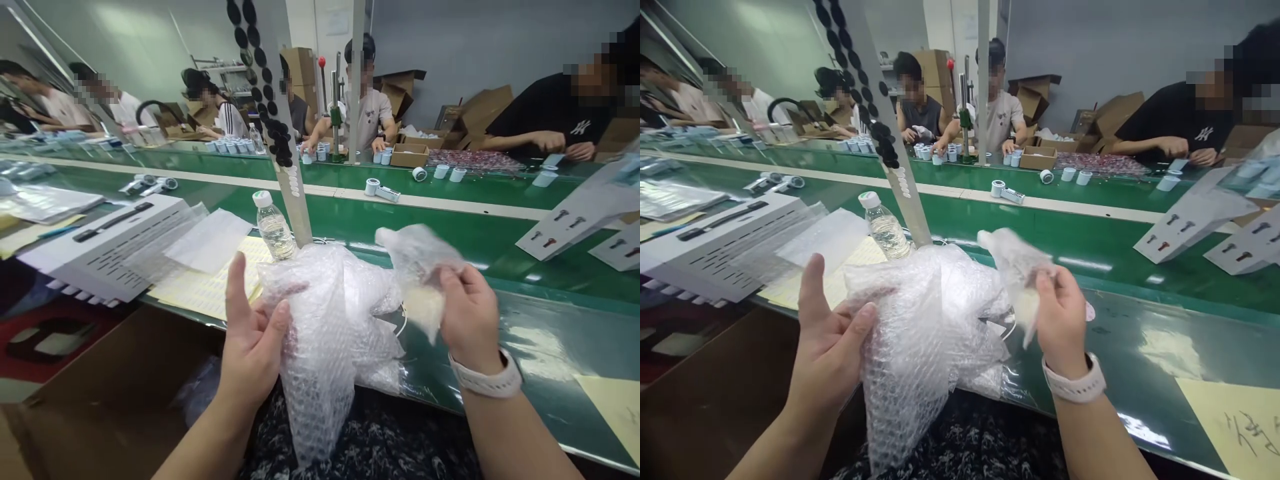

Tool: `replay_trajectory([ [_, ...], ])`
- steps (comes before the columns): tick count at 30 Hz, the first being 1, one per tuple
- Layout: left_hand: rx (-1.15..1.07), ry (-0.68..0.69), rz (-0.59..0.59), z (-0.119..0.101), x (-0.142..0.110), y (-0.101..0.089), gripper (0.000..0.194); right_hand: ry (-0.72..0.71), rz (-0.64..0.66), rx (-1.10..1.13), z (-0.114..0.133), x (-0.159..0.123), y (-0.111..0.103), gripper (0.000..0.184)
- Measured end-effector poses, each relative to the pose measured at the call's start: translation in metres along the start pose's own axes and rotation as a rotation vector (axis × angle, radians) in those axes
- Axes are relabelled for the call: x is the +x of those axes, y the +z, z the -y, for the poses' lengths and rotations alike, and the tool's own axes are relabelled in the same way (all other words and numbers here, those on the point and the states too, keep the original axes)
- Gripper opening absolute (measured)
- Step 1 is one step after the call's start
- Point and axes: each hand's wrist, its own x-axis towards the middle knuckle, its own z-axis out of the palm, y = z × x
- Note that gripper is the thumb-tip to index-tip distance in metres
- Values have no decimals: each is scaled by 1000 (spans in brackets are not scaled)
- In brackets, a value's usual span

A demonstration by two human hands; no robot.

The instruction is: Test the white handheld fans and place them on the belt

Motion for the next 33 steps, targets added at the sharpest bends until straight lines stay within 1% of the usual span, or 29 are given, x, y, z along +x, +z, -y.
replay_trajectory([
  [1, 40, 56, 46, 0, 2, 4, 62, 123, -5, 112, 7, -2, -7, 26],
  [2, 94, 116, 106, 1, 4, 8, 43, 239, 5, 198, 14, -5, -13, 28],
  [3, 153, 173, 172, 3, 7, 13, 26, 335, 26, 251, 21, -9, -18, 31],
  [4, 202, 221, 233, 4, 10, 19, 19, 403, 56, 276, 26, -14, -21, 33],
  [5, 232, 249, 284, 6, 13, 25, 19, 445, 95, 292, 31, -19, -23, 34],
  [7, 212, 247, 360, 11, 17, 40, 24, 486, 177, 332, 37, -30, -23, 35],
  [11, 53, 126, 469, 21, 21, 65, 53, 579, 312, 446, 31, -53, -14, 37],
  [12, 25, 78, 477, 23, 21, 70, 58, 597, 340, 467, 27, -57, -12, 37],
  [14, -1, -34, 456, 27, 21, 77, 58, 594, 408, 486, 19, -64, -9, 36],
  [16, -7, -117, 394, 28, 20, 80, 53, 532, 498, 461, 11, -66, -9, 34],
  [18, 5, -138, 369, 27, 20, 80, 49, 419, 554, 406, 6, -64, -11, 31],
  [19, 18, -128, 379, 26, 20, 80, 48, 354, 554, 377, 5, -61, -12, 29],
  [21, 56, -79, 447, 24, 20, 79, 45, 228, 519, 312, 6, -55, -14, 30],
  [24, 110, 10, 580, 20, 20, 78, 47, 121, 438, 161, 14, -44, -17, 29],
  [26, 147, 72, 605, 18, 22, 78, 54, 114, 313, 118, 21, -38, -19, 29],
  [28, 140, 114, 573, 16, 25, 77, 60, 142, 155, 173, 25, -32, -21, 30],
  [29, 114, 118, 546, 16, 26, 76, 60, 167, 103, 214, 26, -30, -21, 30],
  [31, 52, 110, 488, 14, 29, 75, 59, 218, 90, 258, 26, -29, -20, 29],
  [33, 70, 116, 487, 12, 30, 74, 62, 225, 135, 240, 24, -31, -17, 29],
])
